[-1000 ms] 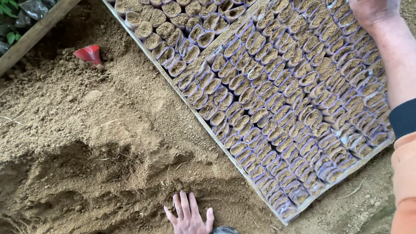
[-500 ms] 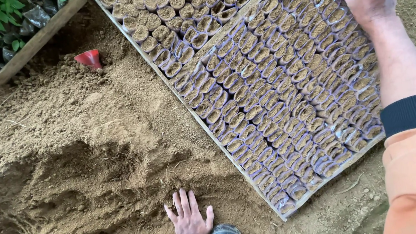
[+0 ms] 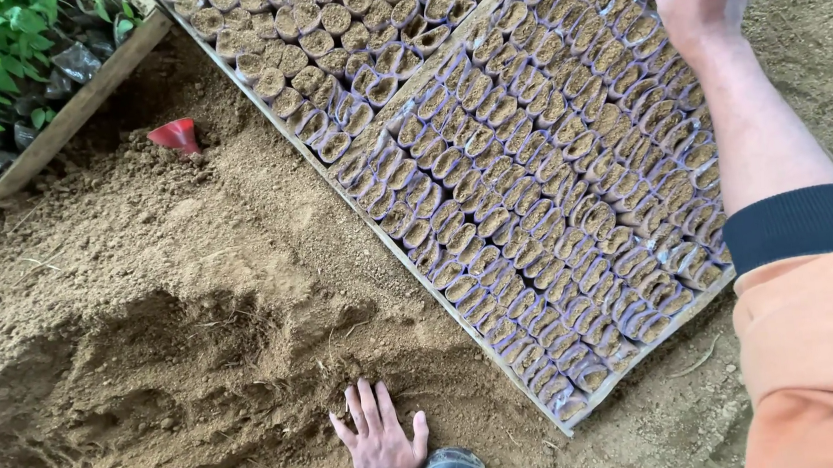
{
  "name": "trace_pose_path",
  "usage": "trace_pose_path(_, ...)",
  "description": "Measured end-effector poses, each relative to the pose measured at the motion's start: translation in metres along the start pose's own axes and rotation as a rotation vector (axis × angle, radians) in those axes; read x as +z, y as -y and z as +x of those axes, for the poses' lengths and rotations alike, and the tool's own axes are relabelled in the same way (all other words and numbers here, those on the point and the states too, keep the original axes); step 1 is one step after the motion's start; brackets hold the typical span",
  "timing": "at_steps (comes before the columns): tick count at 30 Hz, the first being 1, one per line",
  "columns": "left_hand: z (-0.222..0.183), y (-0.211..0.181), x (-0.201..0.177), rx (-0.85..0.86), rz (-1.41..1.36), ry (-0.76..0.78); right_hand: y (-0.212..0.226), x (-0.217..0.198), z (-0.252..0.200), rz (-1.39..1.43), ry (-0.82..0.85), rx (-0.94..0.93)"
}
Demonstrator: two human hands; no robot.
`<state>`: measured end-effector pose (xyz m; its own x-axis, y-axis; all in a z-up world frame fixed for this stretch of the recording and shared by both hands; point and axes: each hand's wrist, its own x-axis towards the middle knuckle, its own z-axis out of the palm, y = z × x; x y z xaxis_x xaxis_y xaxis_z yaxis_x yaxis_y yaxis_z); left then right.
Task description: Filling small plastic bags with soil and planting seeds into them
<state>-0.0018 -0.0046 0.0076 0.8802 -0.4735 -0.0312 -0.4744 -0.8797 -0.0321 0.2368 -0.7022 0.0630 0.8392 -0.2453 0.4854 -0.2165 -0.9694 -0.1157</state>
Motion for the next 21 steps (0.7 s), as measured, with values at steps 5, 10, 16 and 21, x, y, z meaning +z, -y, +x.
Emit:
trace_pose_path(5,0.000,0.000,-0.002,0.007,0.009,-0.008,-0.002,0.014,0.006,-0.051,0.084,-0.084)
trace_pose_path(10,0.002,0.001,-0.001,0.004,-0.004,-0.004,-0.005,0.030,0.011,-0.054,0.123,-0.112)
trace_pose_path(16,0.002,0.000,-0.004,0.012,-0.010,-0.015,-0.023,0.044,0.005,-0.038,0.146,-0.162)
trace_pose_path(21,0.000,0.001,0.000,0.007,-0.024,-0.003,0.008,0.009,0.024,-0.043,0.179,-0.220)
